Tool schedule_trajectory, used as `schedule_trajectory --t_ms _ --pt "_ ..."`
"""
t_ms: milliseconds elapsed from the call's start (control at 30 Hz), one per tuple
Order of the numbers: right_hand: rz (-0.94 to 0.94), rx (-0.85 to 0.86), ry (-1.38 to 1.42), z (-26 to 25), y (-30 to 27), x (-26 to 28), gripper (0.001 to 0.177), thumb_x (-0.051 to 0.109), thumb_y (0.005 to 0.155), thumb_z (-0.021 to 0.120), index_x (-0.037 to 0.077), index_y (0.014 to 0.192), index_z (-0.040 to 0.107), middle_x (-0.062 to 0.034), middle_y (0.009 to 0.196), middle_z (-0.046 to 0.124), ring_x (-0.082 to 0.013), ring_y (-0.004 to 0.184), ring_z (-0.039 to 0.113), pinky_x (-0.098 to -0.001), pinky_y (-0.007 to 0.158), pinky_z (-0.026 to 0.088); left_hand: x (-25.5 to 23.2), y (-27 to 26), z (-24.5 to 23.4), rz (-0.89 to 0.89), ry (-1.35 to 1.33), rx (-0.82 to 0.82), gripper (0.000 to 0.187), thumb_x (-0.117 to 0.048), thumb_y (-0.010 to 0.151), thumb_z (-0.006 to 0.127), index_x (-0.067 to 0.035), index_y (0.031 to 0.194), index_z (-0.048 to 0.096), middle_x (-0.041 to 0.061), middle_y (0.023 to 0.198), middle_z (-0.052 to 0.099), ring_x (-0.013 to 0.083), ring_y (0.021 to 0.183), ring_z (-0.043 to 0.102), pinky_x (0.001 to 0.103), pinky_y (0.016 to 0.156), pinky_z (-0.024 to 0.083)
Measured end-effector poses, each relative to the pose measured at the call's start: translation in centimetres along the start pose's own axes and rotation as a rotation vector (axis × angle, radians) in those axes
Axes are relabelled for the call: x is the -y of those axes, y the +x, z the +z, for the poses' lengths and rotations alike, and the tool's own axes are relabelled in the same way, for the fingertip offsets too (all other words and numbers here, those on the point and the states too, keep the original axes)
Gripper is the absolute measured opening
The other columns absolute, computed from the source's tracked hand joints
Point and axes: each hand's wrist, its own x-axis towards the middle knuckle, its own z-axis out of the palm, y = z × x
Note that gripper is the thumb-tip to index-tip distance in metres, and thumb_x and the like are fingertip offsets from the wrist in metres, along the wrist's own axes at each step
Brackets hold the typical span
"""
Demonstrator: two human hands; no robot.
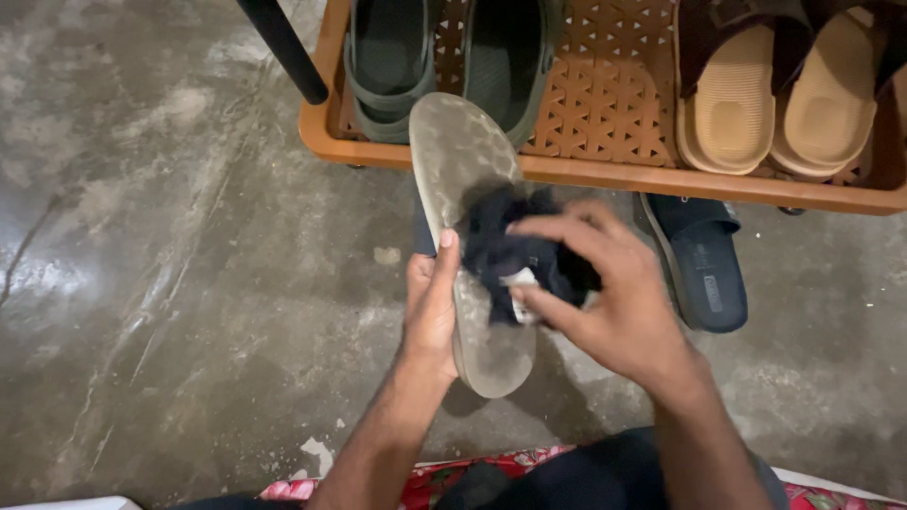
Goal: The person sits on the floor and wipes a dark blue slide sandal with a dark cloth. They clean the sole, the upper strap, and the inner footbed, turning the shoe over repeatedly to reach different surfaces.
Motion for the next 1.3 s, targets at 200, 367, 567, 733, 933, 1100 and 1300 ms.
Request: schedule_trajectory --t_ms 200,367,567,733,933,1100,1300 --pt "-0.053 0.441 0.028 -0.2 -0.5 0.0 0.047 0.01 0.061 0.088 0.016 0.107 0.078 -0.0048 0.114 0.071 -0.0216 0.104 0.07 -0.0386 0.086 0.056 -0.3 0.1 -0.2 0.112 0.101 0.127 0.039 -0.035 0.109 0.064 0.003 0.119 0.062 0.01 0.099 0.071 0.0151 0.079 0.069 0.031 0.066 0.058" --pt "0.015 0.219 0.162 0.1 -0.7 -2.6 0.04 0.004 0.06 0.087 0.01 0.098 0.079 -0.0045 0.105 0.071 -0.0191 0.097 0.072 -0.0333 0.081 0.058 -0.3 -0.1 0.3 0.014 0.04 0.116 0.04 -0.037 0.102 0.058 -0.001 0.118 0.063 0.008 0.098 0.074 0.0149 0.078 0.073 0.031 0.067 0.06" --pt "0.142 -0.508 -0.129 0.4 1.0 -4.7 0.039 -0.001 0.071 0.079 0.003 0.109 0.07 -0.0122 0.113 0.067 -0.025 0.108 0.068 -0.035 0.097 0.054 0.7 0.1 -0.3 -0.143 0.238 0.111 0.035 -0.033 0.104 0.066 -0.002 0.12 0.06 0.005 0.094 0.069 0.0126 0.077 0.069 0.03 0.066 0.057" --pt "-0.073 -0.501 -0.054 0.5 0.5 -3.4 0.051 -0.001 0.069 0.074 0.001 0.12 0.063 -0.0171 0.119 0.065 -0.0286 0.115 0.064 -0.0371 0.102 0.05 1.2 0.4 -0.5 -0.129 0.357 0.204 0.037 -0.032 0.102 0.066 -0.001 0.122 0.062 0.001 0.093 0.068 0.0088 0.081 0.065 0.027 0.07 0.054" --pt "0.052 -0.472 -0.175 -0.5 1.6 -5.2 0.05 -0.006 0.078 0.072 0.006 0.127 0.069 -0.0136 0.12 0.069 -0.0238 0.115 0.069 -0.0331 0.102 0.056 0.8 0.4 -0.5 -0.13 0.478 0.274 0.036 -0.032 0.096 0.065 -0.007 0.121 0.066 -0.006 0.095 0.069 0.0027 0.085 0.061 0.023 0.077 0.05" --pt "0.04 -0.491 -0.106 -2.9 0.7 -6.2 0.047 -0.011 0.077 0.064 0.003 0.121 0.07 -0.0116 0.117 0.068 -0.0209 0.113 0.068 -0.031 0.104 0.053 0.8 -0.1 -0.3 -0.082 0.536 0.32 0.034 -0.033 0.103 0.067 -0.002 0.117 0.065 -0.008 0.084 0.054 0.0034 0.077 0.047 0.023 0.069 0.039" --pt "0.091 -0.219 -0.069 -4.8 3.0 -5.7 0.048 -0.007 0.072 0.075 0.004 0.118 0.072 -0.0102 0.113 0.07 -0.0189 0.102 0.07 -0.0294 0.09 0.056 0.7 -0.4 -0.2 -0.146 0.565 0.244 0.036 -0.035 0.098 0.067 -0.005 0.119 0.067 -0.006 0.091 0.062 0.0035 0.084 0.054 0.023 0.075 0.045"
